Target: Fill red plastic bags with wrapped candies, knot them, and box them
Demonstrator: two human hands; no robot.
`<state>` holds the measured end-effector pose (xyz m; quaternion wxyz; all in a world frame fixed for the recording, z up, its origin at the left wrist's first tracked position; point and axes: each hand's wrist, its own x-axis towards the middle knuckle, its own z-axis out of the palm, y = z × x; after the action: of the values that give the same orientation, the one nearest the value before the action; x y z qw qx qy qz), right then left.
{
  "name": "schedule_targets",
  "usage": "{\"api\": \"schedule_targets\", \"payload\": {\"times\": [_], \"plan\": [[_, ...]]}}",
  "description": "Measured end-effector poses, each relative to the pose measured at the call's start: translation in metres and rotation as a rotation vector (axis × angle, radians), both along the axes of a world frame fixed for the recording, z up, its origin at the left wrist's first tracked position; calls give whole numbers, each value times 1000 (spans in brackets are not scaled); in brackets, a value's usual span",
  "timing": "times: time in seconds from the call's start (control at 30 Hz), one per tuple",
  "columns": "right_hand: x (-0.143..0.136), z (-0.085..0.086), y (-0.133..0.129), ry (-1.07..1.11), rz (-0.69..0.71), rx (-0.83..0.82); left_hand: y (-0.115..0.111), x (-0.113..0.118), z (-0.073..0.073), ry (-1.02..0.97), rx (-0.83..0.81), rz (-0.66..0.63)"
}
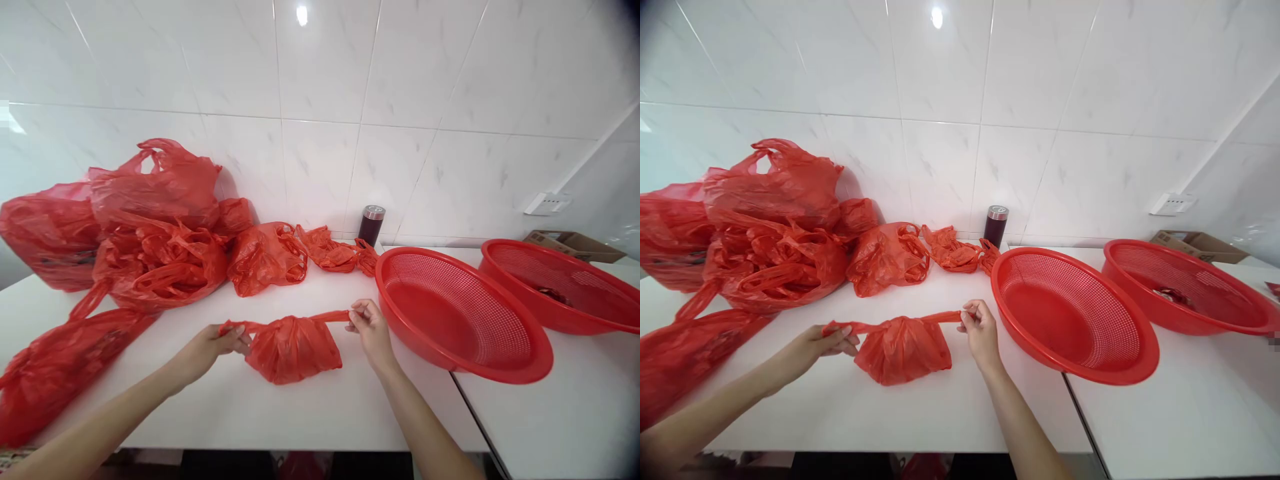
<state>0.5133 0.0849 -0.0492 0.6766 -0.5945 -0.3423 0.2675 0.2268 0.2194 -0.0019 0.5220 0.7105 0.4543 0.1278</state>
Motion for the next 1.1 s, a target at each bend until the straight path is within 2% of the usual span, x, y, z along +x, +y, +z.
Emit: {"api": "schedule_targets", "payload": {"times": [0.1,0.2,0.33,0.43,0.63,0.83,1.1], "plan": [[-7,-20,9,-116,-63,-62,-2,2,-11,88,229,17],[-28,-19,22,-373,-55,-133,-9,34,-16,97,470,46],[-52,-20,31,-724,81,-282,-9,83,-34,174,536,42],[-48,-27,31,-799,76,-308,3,102,-45,273,600,59],[-20,-34,26,-783,25,-315,22,104,-57,489,673,121],[-20,-47,29,-869,-12,-418,22,103,-78,632,700,123],[-21,-53,26,-873,-26,-411,20,98,-80,651,726,150]]}}
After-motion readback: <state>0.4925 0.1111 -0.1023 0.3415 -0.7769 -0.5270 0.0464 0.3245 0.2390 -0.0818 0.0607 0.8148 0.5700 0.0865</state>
